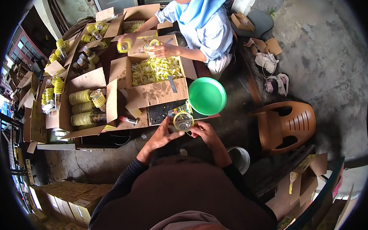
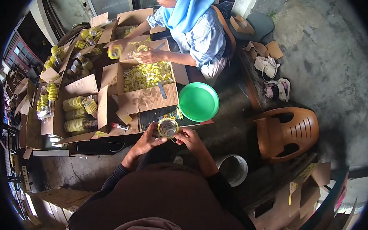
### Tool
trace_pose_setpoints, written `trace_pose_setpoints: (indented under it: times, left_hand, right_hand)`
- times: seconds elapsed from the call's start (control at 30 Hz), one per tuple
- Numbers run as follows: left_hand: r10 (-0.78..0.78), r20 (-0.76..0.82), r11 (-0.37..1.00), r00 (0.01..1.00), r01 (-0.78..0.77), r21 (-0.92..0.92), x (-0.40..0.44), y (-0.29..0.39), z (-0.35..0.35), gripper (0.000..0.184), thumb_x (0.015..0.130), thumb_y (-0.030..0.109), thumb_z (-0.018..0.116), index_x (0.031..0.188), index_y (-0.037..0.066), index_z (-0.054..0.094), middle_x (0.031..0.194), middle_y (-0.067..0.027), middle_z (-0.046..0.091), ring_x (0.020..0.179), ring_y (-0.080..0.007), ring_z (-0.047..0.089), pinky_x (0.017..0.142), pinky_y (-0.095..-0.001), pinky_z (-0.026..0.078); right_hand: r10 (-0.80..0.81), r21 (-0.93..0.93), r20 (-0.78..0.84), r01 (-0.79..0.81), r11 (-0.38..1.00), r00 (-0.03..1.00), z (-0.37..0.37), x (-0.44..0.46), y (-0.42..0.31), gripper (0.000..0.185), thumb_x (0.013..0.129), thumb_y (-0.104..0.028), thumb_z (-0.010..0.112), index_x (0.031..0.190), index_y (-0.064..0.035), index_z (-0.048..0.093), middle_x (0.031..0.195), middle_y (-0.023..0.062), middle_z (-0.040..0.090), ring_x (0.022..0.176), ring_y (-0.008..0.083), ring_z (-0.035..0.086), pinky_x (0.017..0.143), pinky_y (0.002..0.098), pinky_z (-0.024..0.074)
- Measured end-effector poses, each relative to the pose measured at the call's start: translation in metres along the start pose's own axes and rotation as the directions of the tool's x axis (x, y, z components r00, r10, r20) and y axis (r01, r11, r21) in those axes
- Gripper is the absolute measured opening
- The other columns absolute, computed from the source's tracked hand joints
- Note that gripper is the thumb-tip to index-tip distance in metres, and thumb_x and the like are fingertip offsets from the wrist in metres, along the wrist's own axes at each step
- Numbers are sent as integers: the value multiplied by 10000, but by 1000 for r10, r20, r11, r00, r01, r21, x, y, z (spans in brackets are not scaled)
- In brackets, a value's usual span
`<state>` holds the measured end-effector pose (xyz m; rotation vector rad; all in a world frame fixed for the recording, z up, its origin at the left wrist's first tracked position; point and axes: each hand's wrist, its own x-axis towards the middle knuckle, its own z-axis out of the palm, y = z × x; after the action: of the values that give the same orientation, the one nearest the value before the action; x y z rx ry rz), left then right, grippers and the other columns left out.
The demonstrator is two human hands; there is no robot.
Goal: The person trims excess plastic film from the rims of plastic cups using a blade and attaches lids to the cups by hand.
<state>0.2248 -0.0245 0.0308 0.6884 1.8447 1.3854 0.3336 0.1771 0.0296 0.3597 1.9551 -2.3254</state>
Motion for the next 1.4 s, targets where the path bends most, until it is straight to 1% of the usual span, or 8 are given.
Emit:
trace_pose_setpoints:
  times: [0.07,0.2,0.23,0.77,0.93,1.1,1.17,1.4]
  left_hand:
    - [432,-81,901,898,-427,69,1,0,8,833,760,228,822,1377,0,312,1126,-153,597,1089,-247,597,932,-365,477]
    - [602,-21,790,798,-592,157,5,5,10,1112,695,108,855,1505,137,95,1399,-157,418,1142,-265,565,961,-372,485]
    - [501,-111,865,858,-493,90,3,7,12,894,675,112,862,1381,47,318,1106,-130,614,1053,-267,616,901,-354,490]
    - [660,-289,733,693,-512,448,1,-13,23,760,715,63,797,1321,-24,348,1058,-186,599,942,-321,610,821,-390,506]
    - [361,-163,931,918,-346,112,-9,1,14,700,733,103,810,1275,-6,381,1011,-120,619,912,-223,626,814,-336,505]
    - [280,-110,956,954,-288,-60,-9,-5,18,735,710,115,849,1292,37,408,1035,-42,604,940,-113,573,859,-283,475]
    - [272,-114,954,955,-283,-95,-6,-5,19,729,714,112,846,1294,38,410,1039,-44,604,941,-114,574,863,-285,476]
    - [222,-54,956,973,-228,-184,2,-1,16,718,732,131,833,1300,55,401,1041,-42,606,959,-123,584,875,-292,482]
  right_hand:
    - [36,-7,25,-36,999,999,2,-4,-4,224,943,-220,618,972,2,637,803,14,620,700,68,572,658,231,491]
    - [40,37,44,-41,998,998,10,-10,-3,220,954,-217,602,973,-1,637,809,9,617,699,67,570,659,230,489]
    - [39,38,45,-41,998,998,13,-12,-1,220,954,-217,602,973,-1,637,809,9,617,699,67,570,659,230,489]
    - [-152,-274,-41,135,952,988,18,-6,12,132,891,-99,677,904,22,627,796,41,649,719,62,579,639,249,480]
    - [-332,-455,-124,243,857,935,14,-3,16,137,867,-96,690,877,10,604,769,52,616,672,87,550,618,260,460]
    - [-294,-324,-198,220,920,935,-4,-2,22,126,888,-90,659,916,18,601,772,42,609,700,94,557,649,247,465]
    - [-156,-217,-198,112,970,968,-6,-5,19,118,910,-93,635,945,14,602,804,36,610,724,88,564,670,244,474]
    - [-191,-142,-137,171,975,972,-1,-11,19,93,925,-64,610,960,22,603,885,55,617,758,76,576,691,246,489]
